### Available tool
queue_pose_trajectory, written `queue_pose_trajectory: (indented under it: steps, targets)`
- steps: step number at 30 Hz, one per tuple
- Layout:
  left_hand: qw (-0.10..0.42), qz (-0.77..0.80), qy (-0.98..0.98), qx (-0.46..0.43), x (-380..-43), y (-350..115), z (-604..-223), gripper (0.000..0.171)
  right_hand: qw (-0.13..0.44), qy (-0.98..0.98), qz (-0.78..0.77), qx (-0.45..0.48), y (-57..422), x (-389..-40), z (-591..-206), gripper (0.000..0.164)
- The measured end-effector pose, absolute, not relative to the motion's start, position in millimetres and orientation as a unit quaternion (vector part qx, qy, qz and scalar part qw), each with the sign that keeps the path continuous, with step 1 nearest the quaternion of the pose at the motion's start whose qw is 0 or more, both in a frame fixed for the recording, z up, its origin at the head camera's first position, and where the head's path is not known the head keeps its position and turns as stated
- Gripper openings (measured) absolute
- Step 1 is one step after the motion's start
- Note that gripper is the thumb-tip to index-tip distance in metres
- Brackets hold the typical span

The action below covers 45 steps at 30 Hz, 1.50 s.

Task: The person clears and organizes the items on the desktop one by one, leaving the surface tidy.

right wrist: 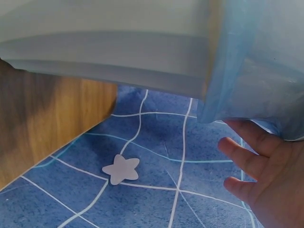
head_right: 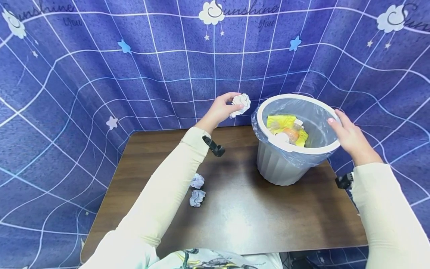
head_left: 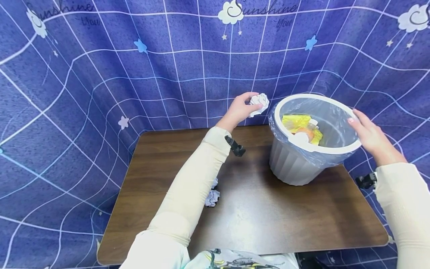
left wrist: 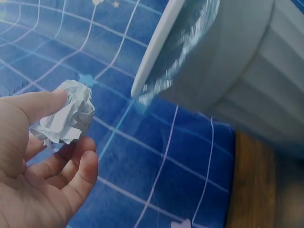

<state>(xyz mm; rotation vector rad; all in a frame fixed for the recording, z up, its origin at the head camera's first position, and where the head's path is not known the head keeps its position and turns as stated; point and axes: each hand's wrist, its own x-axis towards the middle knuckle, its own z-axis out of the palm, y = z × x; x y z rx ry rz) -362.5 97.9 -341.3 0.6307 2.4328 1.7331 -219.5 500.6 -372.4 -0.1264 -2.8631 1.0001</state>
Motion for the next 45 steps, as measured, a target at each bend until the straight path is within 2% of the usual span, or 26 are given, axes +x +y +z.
queue_pose_trajectory:
  steps: [13, 17, 21, 29, 37, 45]
  targets:
    - [0.103, 0.61, 0.759, 0.205, -339.0, 150.1, -326.7, 0.051, 0.052, -0.942, 0.327, -0.044, 501.6, -217.9, -372.8, 0.066]
    - [0.125, 0.631, 0.738, 0.205, -334.7, 152.3, -327.8, 0.053, 0.052, -0.941, 0.33, -0.043, 500.1, -218.7, -373.2, 0.067]
    - [0.117, 0.63, 0.737, 0.214, -334.3, 145.4, -329.4, 0.053, 0.051, -0.94, 0.334, -0.04, 499.2, -219.4, -374.4, 0.067]
    - [0.117, 0.635, 0.735, 0.207, -344.2, 113.1, -348.6, 0.051, 0.051, -0.941, 0.333, -0.038, 499.6, -219.9, -375.0, 0.067]
    - [0.101, 0.648, 0.734, 0.177, -355.5, 58.8, -400.9, 0.048, 0.058, -0.941, 0.331, -0.041, 500.2, -219.6, -372.9, 0.066]
    - [0.092, 0.633, 0.752, 0.162, -347.0, -6.8, -451.2, 0.046, 0.059, -0.941, 0.331, -0.041, 497.3, -220.2, -372.3, 0.065]
